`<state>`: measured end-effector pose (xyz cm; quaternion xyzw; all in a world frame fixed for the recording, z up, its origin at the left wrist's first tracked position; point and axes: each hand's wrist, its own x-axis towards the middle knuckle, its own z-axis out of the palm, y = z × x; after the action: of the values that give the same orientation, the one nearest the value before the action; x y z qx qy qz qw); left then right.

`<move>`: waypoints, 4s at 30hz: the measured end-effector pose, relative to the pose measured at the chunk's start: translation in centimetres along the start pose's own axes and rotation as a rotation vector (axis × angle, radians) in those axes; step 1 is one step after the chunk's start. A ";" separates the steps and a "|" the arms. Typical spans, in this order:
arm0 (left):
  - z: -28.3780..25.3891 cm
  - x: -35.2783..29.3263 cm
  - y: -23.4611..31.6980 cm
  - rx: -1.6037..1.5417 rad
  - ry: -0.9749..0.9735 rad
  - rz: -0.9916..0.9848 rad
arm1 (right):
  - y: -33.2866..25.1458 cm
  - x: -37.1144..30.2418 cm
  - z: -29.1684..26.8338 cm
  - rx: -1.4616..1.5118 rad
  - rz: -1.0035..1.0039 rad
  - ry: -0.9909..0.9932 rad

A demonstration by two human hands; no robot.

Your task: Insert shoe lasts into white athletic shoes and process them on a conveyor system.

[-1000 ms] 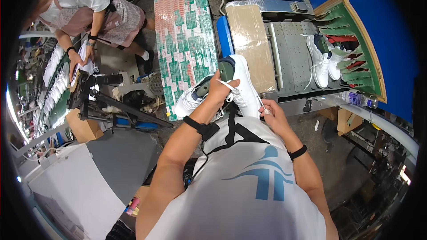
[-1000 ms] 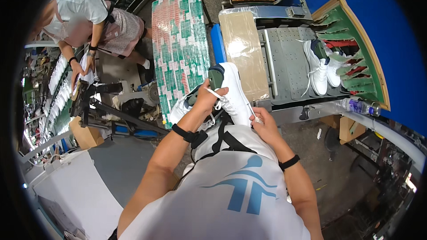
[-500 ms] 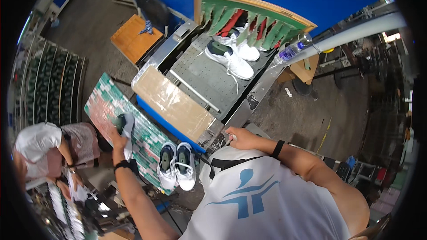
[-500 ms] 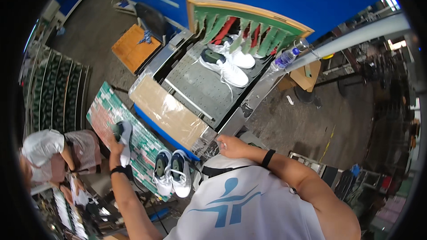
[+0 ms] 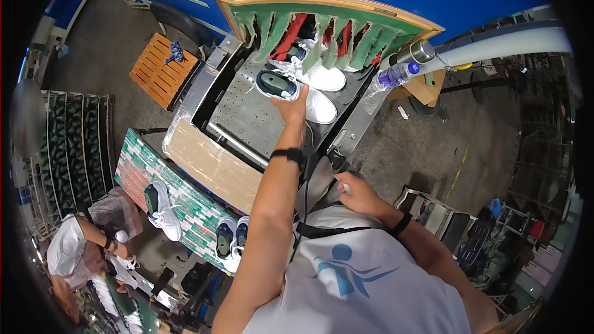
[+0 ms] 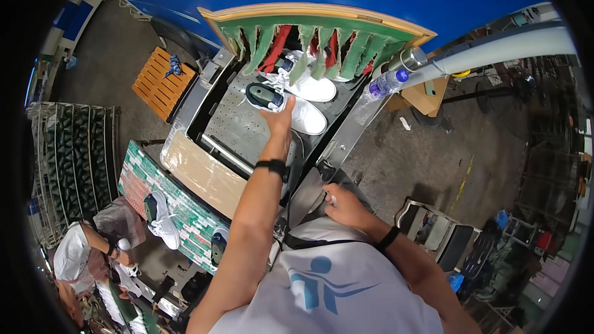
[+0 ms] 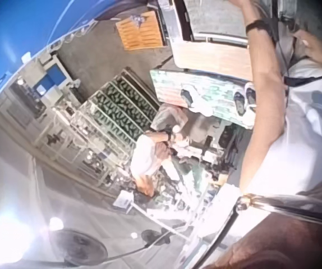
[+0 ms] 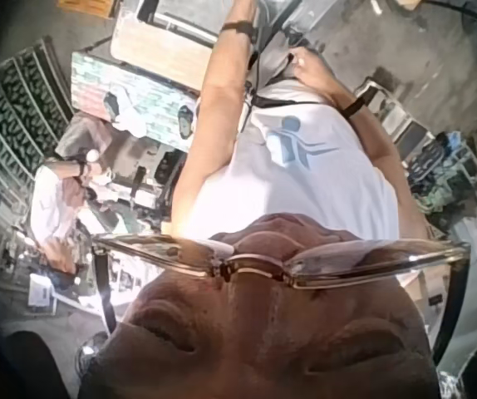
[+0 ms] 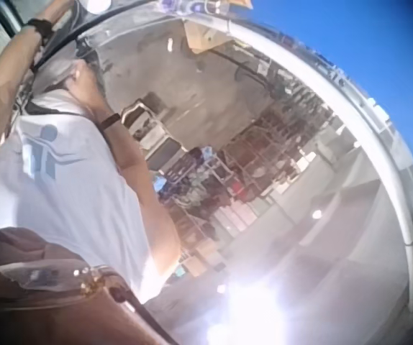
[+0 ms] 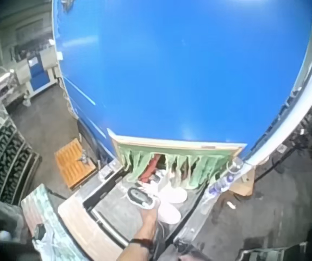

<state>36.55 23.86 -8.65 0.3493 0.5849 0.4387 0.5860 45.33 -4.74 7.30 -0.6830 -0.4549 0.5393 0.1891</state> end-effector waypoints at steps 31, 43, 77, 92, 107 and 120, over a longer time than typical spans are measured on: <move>-41.2 -25.4 10.5 0.551 -0.379 -0.448 | -9.7 0.5 17.3 -0.463 -0.883 -0.277; -39.5 -20.2 8.0 0.553 -0.278 0.155 | -12.9 1.0 22.7 -0.402 -0.618 -0.326; -38.2 -19.0 8.0 0.366 -0.460 0.018 | -10.0 0.3 15.8 -0.609 -0.889 -0.177; -37.6 -19.2 7.3 0.348 -0.382 0.077 | -8.8 -0.2 15.7 -0.655 -0.775 -0.300; -37.4 -18.6 5.6 0.450 -0.365 0.155 | -11.9 -0.1 19.3 -0.515 -0.860 -0.356; -32.8 -25.6 3.6 0.530 0.168 0.205 | -4.9 0.3 15.5 0.351 -0.162 -0.166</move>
<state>5.42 -1.83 1.98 0.5099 0.6871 0.3548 0.3768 29.21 -5.51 5.44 -0.5538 -0.4216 0.6478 0.3098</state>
